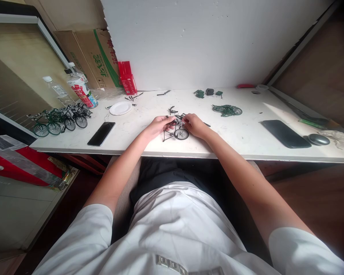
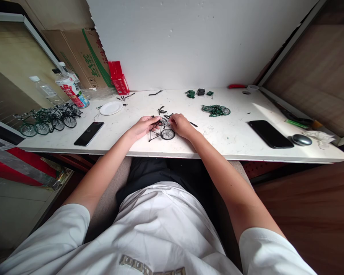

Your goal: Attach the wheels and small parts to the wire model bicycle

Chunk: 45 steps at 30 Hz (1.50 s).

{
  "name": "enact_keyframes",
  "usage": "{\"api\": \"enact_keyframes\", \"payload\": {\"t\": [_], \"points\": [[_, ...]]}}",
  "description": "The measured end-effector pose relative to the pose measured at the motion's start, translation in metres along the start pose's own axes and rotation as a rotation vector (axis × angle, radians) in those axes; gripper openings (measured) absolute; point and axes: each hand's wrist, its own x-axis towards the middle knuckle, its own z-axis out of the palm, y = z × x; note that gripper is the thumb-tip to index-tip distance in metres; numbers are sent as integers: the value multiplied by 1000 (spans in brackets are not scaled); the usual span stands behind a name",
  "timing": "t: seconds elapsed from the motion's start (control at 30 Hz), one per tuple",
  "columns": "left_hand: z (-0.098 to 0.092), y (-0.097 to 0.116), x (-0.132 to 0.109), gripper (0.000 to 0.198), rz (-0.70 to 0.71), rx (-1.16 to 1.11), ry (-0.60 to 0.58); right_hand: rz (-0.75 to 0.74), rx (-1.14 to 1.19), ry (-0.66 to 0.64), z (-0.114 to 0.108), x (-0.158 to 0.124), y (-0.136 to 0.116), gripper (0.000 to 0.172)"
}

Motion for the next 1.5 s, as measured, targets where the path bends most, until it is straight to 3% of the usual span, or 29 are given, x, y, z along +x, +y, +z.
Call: {"api": "enact_keyframes", "payload": {"t": [1.5], "points": [[2,-3,1,33,16,19,-3,-5,5,-2,1,0,0,17]]}}
